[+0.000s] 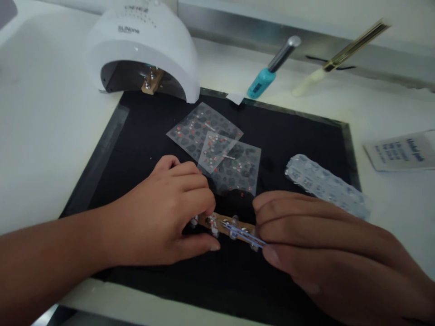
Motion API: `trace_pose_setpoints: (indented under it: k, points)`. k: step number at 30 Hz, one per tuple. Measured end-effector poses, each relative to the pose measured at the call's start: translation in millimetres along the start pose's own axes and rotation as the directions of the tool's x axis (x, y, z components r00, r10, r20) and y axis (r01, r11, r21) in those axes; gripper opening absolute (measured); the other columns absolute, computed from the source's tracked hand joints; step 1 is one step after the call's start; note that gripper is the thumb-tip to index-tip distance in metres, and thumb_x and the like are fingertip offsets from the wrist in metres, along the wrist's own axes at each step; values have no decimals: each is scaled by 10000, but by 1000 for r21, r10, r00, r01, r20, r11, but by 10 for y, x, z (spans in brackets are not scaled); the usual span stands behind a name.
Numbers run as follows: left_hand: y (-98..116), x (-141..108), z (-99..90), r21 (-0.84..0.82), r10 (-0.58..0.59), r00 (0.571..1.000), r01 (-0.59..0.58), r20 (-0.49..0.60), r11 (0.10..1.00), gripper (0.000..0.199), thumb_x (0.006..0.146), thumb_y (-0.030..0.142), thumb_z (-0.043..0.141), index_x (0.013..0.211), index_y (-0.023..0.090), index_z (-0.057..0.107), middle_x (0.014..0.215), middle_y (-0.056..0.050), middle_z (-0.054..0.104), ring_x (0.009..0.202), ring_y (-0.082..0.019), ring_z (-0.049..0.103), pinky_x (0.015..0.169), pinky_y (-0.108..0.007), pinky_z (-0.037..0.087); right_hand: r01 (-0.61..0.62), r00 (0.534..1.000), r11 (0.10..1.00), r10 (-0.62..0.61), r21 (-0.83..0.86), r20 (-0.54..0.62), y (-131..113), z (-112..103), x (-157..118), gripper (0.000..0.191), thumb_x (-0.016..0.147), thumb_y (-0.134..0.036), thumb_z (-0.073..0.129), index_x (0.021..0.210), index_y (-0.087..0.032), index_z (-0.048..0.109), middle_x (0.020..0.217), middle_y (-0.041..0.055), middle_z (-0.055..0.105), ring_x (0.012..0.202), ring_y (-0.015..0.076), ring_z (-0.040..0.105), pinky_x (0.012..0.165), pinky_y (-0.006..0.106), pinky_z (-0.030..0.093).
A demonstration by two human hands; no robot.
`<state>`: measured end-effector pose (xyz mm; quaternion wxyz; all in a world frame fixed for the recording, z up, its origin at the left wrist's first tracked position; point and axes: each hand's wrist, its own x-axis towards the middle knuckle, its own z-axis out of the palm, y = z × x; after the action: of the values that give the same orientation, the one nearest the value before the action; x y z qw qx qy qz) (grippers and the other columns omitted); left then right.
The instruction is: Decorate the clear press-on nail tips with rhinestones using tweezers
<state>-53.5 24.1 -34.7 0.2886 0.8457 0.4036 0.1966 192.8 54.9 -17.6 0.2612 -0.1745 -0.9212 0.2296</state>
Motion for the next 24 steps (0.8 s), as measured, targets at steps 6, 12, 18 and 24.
trace_pose_setpoints:
  k: [6, 12, 18, 24]
  points:
    - [0, -6, 7, -5, -5, 1000, 5, 2, 1000, 198, 860, 326, 707, 813, 178, 584, 808, 9, 625, 853, -199, 534, 791, -384, 262, 58, 996, 995, -62, -75, -59, -24, 29, 45, 135, 933, -100, 584, 832, -186, 609, 688, 6, 723, 708, 133, 722, 789, 296, 640]
    - [-3, 3, 6, -8, -14, 1000, 14, 1, 1000, 196, 858, 321, 707, 811, 176, 586, 801, 12, 622, 853, -195, 533, 796, -386, 259, 43, 998, 997, -46, -68, -39, -1, 37, 67, 107, 982, -187, 540, 891, -201, 595, 704, 12, 735, 745, 142, 738, 847, 309, 644]
    - [5, 4, 1, -25, -21, 1000, 21, -9, 999, 196, 845, 315, 710, 800, 178, 576, 791, 17, 635, 841, -184, 536, 795, -388, 253, 56, 997, 998, -58, -32, -57, 8, 42, -2, 74, 950, -152, 569, 938, -198, 625, 753, 25, 750, 754, 158, 749, 867, 324, 648]
    - [3, 6, -4, -30, -22, 1000, 22, -7, 999, 159, 847, 277, 690, 805, 178, 573, 786, 20, 632, 847, -182, 537, 810, -393, 255, 55, 997, 997, -58, -48, -59, -9, 53, -18, 71, 962, -164, 557, 937, -208, 607, 739, 14, 748, 731, 155, 746, 856, 352, 654]
